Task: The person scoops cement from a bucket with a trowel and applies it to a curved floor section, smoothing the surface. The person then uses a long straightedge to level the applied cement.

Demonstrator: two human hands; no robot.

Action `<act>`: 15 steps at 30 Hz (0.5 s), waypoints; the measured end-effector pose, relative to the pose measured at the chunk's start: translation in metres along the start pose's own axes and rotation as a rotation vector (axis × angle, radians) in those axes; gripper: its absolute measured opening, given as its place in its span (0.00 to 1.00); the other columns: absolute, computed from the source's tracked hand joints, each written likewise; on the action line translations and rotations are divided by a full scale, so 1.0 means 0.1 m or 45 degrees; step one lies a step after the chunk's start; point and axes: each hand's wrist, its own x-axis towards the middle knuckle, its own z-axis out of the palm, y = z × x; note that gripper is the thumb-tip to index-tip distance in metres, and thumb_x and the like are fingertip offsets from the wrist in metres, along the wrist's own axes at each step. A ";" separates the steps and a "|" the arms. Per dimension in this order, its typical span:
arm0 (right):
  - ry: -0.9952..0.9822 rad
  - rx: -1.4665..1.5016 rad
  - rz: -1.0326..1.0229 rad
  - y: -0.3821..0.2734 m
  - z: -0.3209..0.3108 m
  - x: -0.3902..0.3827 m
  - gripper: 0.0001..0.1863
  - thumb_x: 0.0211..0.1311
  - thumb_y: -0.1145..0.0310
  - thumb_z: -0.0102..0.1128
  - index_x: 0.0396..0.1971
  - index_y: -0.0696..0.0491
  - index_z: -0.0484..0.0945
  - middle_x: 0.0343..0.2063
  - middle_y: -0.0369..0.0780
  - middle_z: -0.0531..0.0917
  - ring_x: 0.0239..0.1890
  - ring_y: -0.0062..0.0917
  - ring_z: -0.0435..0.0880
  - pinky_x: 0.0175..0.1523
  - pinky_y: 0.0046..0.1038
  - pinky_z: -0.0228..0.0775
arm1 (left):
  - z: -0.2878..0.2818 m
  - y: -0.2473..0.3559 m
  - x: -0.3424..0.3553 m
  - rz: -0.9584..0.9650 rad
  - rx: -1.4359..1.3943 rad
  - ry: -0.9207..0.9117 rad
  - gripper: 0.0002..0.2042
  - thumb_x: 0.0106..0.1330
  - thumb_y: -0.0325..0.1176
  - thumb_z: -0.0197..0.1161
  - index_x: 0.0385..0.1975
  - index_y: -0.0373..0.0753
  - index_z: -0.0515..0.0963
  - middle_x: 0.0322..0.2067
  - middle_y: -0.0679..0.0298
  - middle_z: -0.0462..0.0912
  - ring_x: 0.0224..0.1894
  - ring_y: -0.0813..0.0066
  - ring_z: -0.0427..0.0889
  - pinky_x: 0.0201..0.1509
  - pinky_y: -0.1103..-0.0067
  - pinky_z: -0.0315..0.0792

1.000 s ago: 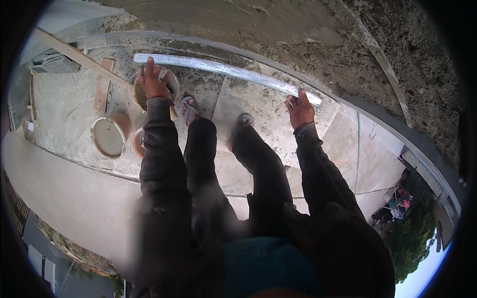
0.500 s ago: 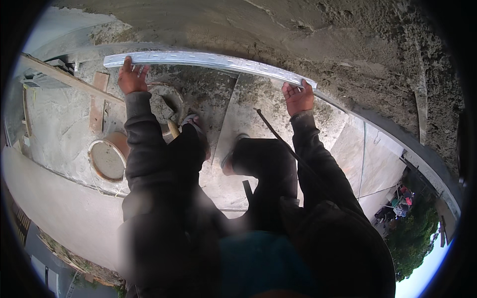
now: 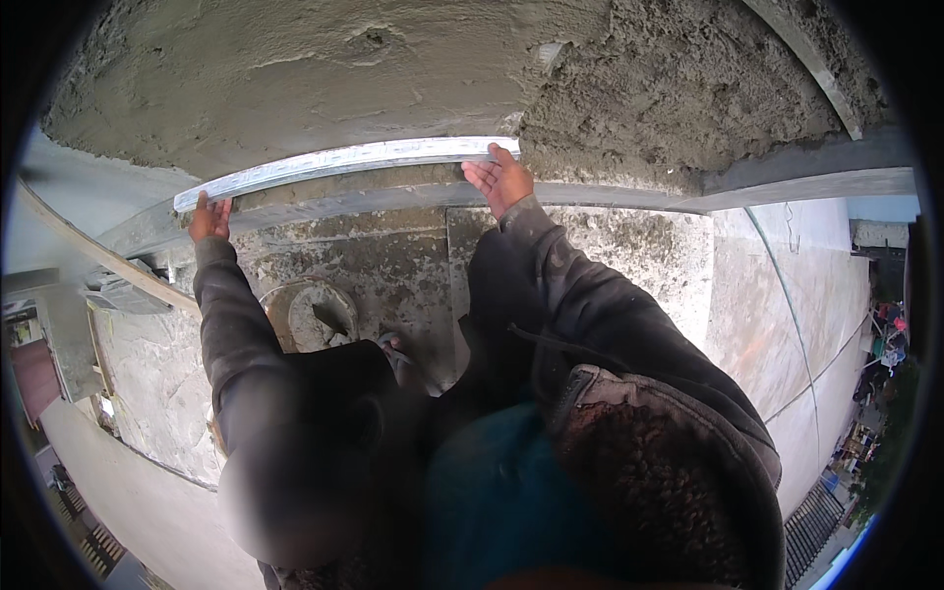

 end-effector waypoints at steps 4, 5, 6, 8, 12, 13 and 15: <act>0.023 -0.062 0.007 -0.19 -0.07 -0.24 0.27 0.66 0.61 0.57 0.54 0.67 0.62 0.41 0.54 0.79 0.45 0.40 0.83 0.51 0.34 0.78 | 0.09 0.04 -0.22 -0.036 0.110 -0.022 0.24 0.66 0.31 0.61 0.58 0.29 0.64 0.54 0.45 0.71 0.55 0.49 0.74 0.54 0.58 0.78; 0.013 -0.091 0.024 -0.25 -0.05 -0.26 0.27 0.67 0.62 0.57 0.54 0.67 0.63 0.41 0.54 0.79 0.45 0.40 0.83 0.51 0.34 0.78 | 0.06 0.08 -0.24 -0.002 0.132 0.013 0.24 0.66 0.31 0.61 0.58 0.29 0.64 0.54 0.45 0.70 0.55 0.49 0.74 0.54 0.58 0.78; -0.077 -0.022 -0.036 -0.28 -0.07 -0.22 0.29 0.65 0.63 0.59 0.54 0.72 0.62 0.42 0.55 0.77 0.43 0.40 0.83 0.46 0.32 0.81 | 0.04 0.11 -0.23 0.028 0.155 0.050 0.24 0.66 0.31 0.61 0.58 0.28 0.64 0.54 0.45 0.70 0.54 0.49 0.74 0.55 0.58 0.78; -0.044 -0.048 -0.069 -0.45 -0.18 -0.26 0.26 0.67 0.61 0.57 0.53 0.68 0.64 0.41 0.54 0.79 0.45 0.39 0.83 0.50 0.33 0.79 | 0.16 0.00 -0.38 0.012 0.063 0.014 0.23 0.66 0.31 0.61 0.57 0.28 0.64 0.53 0.45 0.71 0.53 0.50 0.75 0.54 0.58 0.78; 0.025 -0.103 -0.100 -0.48 -0.12 -0.31 0.26 0.67 0.60 0.57 0.54 0.66 0.65 0.42 0.53 0.79 0.47 0.38 0.82 0.53 0.33 0.78 | 0.25 -0.05 -0.39 -0.005 0.068 -0.008 0.23 0.67 0.31 0.60 0.57 0.28 0.64 0.54 0.46 0.71 0.53 0.50 0.75 0.54 0.58 0.78; 0.030 -0.104 -0.101 -0.41 -0.05 -0.28 0.27 0.67 0.60 0.57 0.54 0.67 0.64 0.43 0.53 0.78 0.47 0.39 0.82 0.53 0.34 0.78 | 0.16 0.02 -0.29 0.003 0.084 -0.022 0.23 0.67 0.31 0.60 0.57 0.29 0.64 0.54 0.46 0.70 0.53 0.51 0.75 0.54 0.58 0.78; -0.024 -0.082 -0.015 -0.21 0.03 -0.31 0.28 0.66 0.61 0.58 0.55 0.69 0.63 0.43 0.55 0.78 0.47 0.40 0.82 0.52 0.34 0.78 | -0.11 0.07 -0.14 0.009 0.107 0.025 0.23 0.66 0.32 0.61 0.57 0.29 0.64 0.53 0.46 0.71 0.54 0.51 0.74 0.53 0.59 0.79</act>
